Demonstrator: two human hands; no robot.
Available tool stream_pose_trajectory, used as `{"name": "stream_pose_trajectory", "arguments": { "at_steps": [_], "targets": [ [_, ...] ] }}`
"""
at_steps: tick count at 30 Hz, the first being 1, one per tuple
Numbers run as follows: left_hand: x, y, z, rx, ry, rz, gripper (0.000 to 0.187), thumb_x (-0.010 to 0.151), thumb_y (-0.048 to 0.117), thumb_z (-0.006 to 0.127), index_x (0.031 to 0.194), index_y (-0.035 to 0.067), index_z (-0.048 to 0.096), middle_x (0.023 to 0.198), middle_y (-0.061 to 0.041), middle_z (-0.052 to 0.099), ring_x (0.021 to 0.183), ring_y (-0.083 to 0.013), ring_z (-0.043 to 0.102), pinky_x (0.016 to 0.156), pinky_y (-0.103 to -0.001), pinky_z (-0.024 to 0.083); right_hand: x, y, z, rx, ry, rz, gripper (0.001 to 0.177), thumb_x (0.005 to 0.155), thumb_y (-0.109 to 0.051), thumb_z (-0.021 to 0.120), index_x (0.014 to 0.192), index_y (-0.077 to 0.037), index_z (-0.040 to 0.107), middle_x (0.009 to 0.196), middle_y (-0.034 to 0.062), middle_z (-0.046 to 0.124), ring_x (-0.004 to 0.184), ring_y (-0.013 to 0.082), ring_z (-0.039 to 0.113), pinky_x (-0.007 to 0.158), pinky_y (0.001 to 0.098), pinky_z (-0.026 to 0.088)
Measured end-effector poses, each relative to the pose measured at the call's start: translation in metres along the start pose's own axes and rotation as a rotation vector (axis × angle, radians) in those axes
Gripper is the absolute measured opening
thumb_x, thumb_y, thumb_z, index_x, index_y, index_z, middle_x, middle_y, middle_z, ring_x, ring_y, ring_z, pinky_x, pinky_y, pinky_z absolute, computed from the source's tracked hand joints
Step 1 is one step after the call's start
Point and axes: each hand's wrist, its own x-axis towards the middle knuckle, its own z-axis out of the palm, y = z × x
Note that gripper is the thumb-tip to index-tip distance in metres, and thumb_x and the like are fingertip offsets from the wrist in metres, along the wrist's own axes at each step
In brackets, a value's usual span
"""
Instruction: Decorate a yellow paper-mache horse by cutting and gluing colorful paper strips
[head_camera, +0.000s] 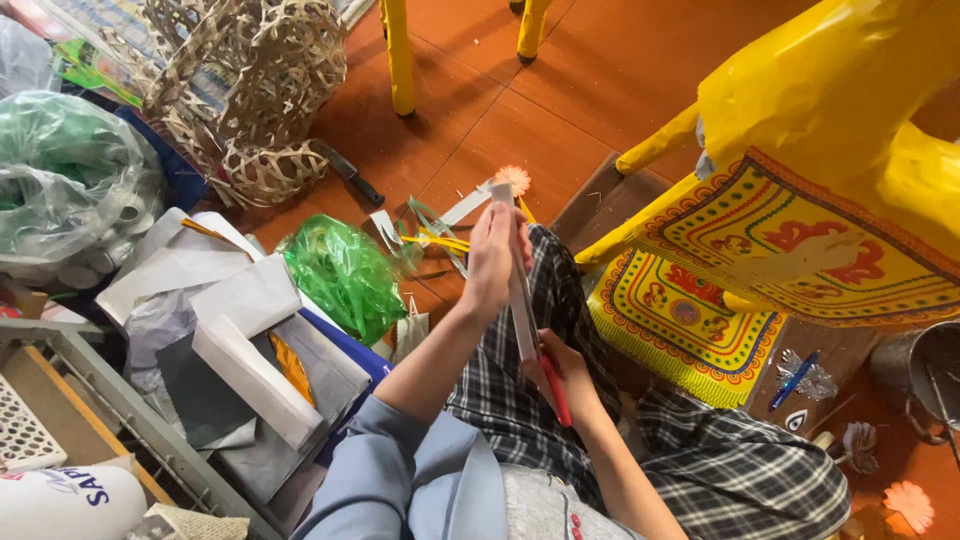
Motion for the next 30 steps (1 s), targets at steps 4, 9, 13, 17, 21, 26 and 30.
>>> {"name": "stream_pose_trajectory", "arguments": {
  "at_steps": [4, 9, 13, 17, 21, 26, 30],
  "targets": [
    [-0.003, -0.006, 0.002, -0.011, 0.008, 0.029, 0.038, 0.107, 0.032, 0.033, 0.090, 0.005, 0.052, 0.060, -0.004, 0.050, 0.047, -0.0141, 0.056, 0.039, -0.025, 0.047, -0.004, 0.006, 0.011, 0.055, 0.123, -0.032, 0.023, 0.085, -0.029, 0.072, 0.085, -0.006, 0.065, 0.050, 0.0070, 0.058, 0.040, 0.0158, 0.059, 0.037, 0.0268, 0.047],
    [-0.015, 0.018, 0.003, 0.232, 0.005, 0.162, 0.025, 0.104, 0.026, 0.049, 0.092, 0.005, 0.058, 0.076, 0.000, 0.050, 0.072, -0.0105, 0.051, 0.063, -0.023, 0.044, -0.011, -0.005, 0.006, 0.114, 0.159, 0.003, 0.025, 0.085, -0.028, 0.073, 0.079, -0.005, 0.066, 0.041, 0.0066, 0.054, 0.033, 0.0145, 0.055, 0.032, 0.0232, 0.045],
    [0.005, 0.011, -0.021, 0.372, 0.014, 0.033, 0.013, 0.093, 0.021, 0.065, 0.091, 0.009, 0.059, 0.081, 0.000, 0.060, 0.072, -0.0079, 0.053, 0.069, -0.023, 0.046, -0.016, -0.049, 0.005, 0.124, 0.141, 0.162, 0.031, 0.084, -0.020, 0.069, 0.068, -0.013, 0.044, 0.049, 0.0001, 0.041, 0.036, 0.0091, 0.044, 0.032, 0.0257, 0.036],
    [0.005, 0.005, -0.026, 0.206, -0.032, 0.063, 0.015, 0.090, 0.015, 0.070, 0.082, 0.010, 0.058, 0.074, 0.002, 0.057, 0.066, -0.0058, 0.050, 0.062, -0.021, 0.043, -0.014, -0.046, 0.003, 0.135, 0.083, 0.178, 0.028, 0.088, -0.025, 0.064, 0.072, -0.014, 0.043, 0.049, 0.0031, 0.044, 0.036, 0.0110, 0.042, 0.033, 0.0263, 0.035],
    [-0.003, -0.010, -0.023, 0.056, -0.127, -0.062, 0.019, 0.088, 0.009, 0.071, 0.076, 0.010, 0.057, 0.068, 0.000, 0.061, 0.058, -0.0063, 0.053, 0.055, -0.021, 0.046, -0.005, -0.039, -0.002, -0.091, 0.102, 0.009, 0.027, 0.088, -0.042, 0.055, 0.088, -0.015, 0.053, 0.067, -0.0028, 0.043, 0.064, 0.0103, 0.038, 0.059, 0.0281, 0.034],
    [-0.005, -0.023, -0.022, 0.017, -0.060, -0.185, 0.025, 0.083, 0.014, 0.076, 0.072, 0.015, 0.054, 0.064, 0.004, 0.057, 0.055, -0.0032, 0.048, 0.052, -0.019, 0.039, -0.006, -0.043, 0.005, 0.028, 0.218, 0.019, 0.027, 0.087, -0.025, 0.063, 0.072, -0.014, 0.043, 0.061, -0.0035, 0.039, 0.061, 0.0089, 0.033, 0.054, 0.0287, 0.030],
    [-0.002, -0.031, -0.025, -0.077, -0.050, -0.244, 0.021, 0.082, 0.011, 0.077, 0.074, 0.013, 0.057, 0.068, -0.001, 0.066, 0.058, -0.0066, 0.061, 0.051, -0.020, 0.049, -0.010, -0.049, 0.003, 0.022, 0.245, 0.041, 0.036, 0.088, -0.023, 0.065, 0.068, -0.012, 0.037, 0.057, -0.0020, 0.035, 0.059, 0.0105, 0.030, 0.053, 0.0294, 0.030]
  ]
}}
